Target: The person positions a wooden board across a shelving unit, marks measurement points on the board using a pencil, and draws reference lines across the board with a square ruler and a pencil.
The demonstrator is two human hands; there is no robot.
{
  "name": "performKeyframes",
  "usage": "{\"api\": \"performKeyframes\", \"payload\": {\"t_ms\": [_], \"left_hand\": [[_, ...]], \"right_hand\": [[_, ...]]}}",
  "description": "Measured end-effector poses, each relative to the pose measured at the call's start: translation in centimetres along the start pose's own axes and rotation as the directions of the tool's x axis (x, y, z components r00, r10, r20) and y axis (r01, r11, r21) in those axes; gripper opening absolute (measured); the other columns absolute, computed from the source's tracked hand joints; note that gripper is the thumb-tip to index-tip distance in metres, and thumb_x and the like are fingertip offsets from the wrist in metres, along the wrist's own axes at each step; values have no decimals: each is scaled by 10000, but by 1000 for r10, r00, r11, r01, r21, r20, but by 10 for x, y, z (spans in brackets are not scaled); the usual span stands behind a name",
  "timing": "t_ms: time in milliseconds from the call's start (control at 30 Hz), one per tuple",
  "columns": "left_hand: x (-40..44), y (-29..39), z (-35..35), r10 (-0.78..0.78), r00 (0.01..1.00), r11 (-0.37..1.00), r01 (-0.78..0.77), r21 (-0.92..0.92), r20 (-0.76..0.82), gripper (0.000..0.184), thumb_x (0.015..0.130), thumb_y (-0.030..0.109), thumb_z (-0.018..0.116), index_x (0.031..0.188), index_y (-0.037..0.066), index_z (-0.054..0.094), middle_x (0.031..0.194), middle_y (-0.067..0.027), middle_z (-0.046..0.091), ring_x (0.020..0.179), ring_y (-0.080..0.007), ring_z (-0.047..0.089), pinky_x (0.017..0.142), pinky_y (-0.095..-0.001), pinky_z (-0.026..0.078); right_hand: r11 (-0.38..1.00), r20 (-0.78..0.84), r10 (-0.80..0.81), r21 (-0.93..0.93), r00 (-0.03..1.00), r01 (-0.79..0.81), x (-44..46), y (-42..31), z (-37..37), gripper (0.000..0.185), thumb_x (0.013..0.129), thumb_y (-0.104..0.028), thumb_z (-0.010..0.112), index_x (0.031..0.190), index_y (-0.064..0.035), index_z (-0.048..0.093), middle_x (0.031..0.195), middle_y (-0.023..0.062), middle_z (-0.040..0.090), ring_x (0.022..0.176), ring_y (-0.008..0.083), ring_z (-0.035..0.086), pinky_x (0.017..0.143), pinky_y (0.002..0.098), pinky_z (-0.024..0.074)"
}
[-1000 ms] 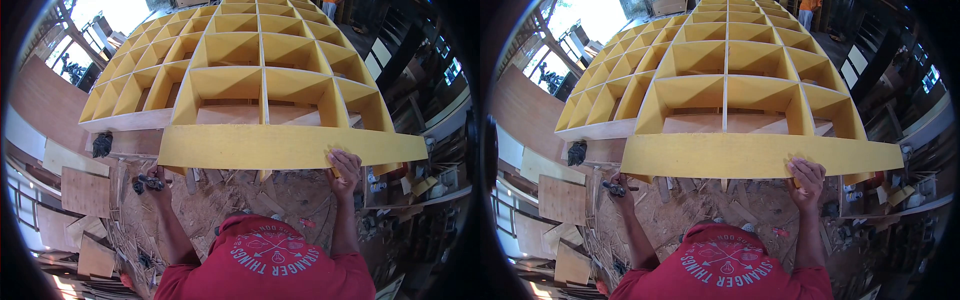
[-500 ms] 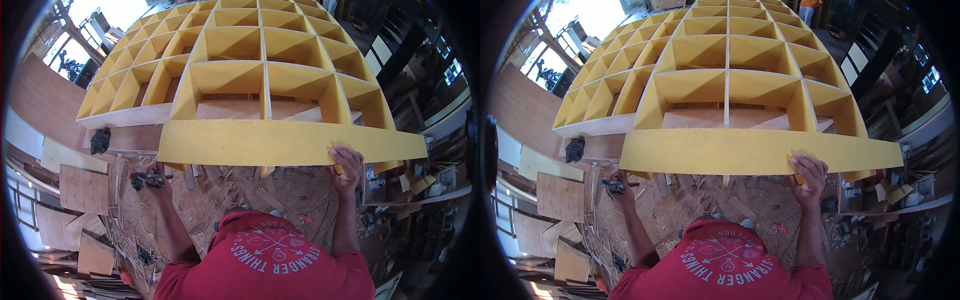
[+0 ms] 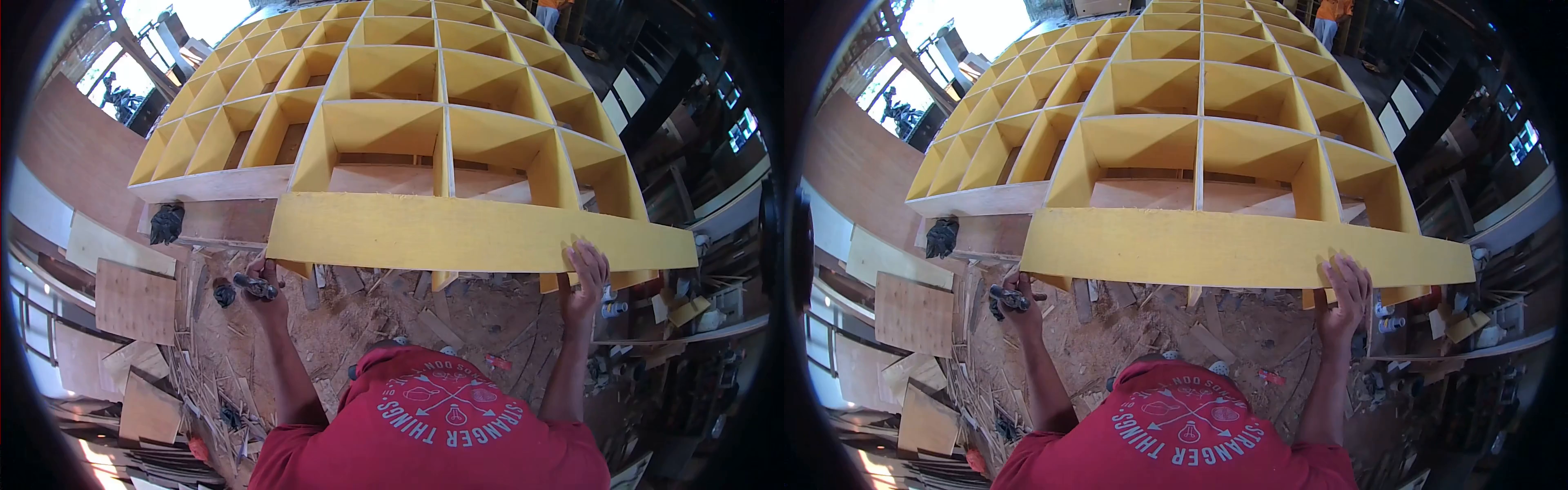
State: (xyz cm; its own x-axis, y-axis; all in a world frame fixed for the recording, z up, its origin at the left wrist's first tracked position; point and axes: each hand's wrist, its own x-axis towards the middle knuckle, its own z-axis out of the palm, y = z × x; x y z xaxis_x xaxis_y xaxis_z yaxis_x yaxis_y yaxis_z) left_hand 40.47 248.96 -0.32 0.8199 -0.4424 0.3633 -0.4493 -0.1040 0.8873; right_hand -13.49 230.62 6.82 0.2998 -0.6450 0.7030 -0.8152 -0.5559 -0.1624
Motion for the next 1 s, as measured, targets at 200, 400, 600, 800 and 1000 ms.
{"api": "performKeyframes", "payload": {"t_ms": [200, 400, 600, 800, 1000], "left_hand": [[2, -15, 2, 20, 1000, 1000, -21, -6, -14, 171, 1047, 209, 678, 1048, 42, 714, 966, -37, 695, 740, -108, 592, 611, -287, 492], [1, -12, 0, -19, 1000, 995, 20, -98, 13, 240, 1062, 235, 643, 1083, -1, 681, 953, -66, 662, 789, -122, 640, 542, -279, 614], [8, -24, -5, 75, 997, 996, -75, 40, -15, 220, 1063, 220, 640, 1112, 9, 676, 980, -83, 687, 841, -142, 662, 581, -281, 625], [10, -25, -10, 75, 997, 987, -76, 144, 19, 299, 1090, 297, 592, 1076, 4, 648, 969, -72, 636, 821, -143, 614, 550, -281, 597], [8, -20, -7, 116, 993, 977, -110, 182, -25, 293, 1102, 300, 582, 1123, 12, 625, 987, -54, 618, 828, -148, 564, 654, -322, 494]], "right_hand": [[993, 97, -11, 120, 995, -1, -3, 14, -14, 361, 892, -193, 824, 1237, -114, 752, 1400, 96, 662, 1388, 318, 545, 1203, 526, 356], [915, -80, 367, 211, 927, -344, -42, 57, -33, 416, 937, -162, 788, 1327, -57, 688, 1493, 160, 553, 1413, 357, 500, 1171, 486, 399], [893, -134, 447, 7, 885, -450, -29, 53, -39, 620, 932, -220, 802, 1487, -85, 562, 1397, 145, 584, 1186, 281, 585, 1058, 426, 473], [786, 100, 571, 221, 815, -577, -38, 64, -46, 806, 874, -395, 861, 1542, -109, 512, 1360, 107, 614, 1169, 228, 633, 1010, 391, 529], [701, 195, 550, 421, 812, -576, -35, 57, -38, 955, 768, -434, 916, 1558, -118, 481, 1447, 161, 604, 1274, 282, 623, 1110, 430, 490]]}}
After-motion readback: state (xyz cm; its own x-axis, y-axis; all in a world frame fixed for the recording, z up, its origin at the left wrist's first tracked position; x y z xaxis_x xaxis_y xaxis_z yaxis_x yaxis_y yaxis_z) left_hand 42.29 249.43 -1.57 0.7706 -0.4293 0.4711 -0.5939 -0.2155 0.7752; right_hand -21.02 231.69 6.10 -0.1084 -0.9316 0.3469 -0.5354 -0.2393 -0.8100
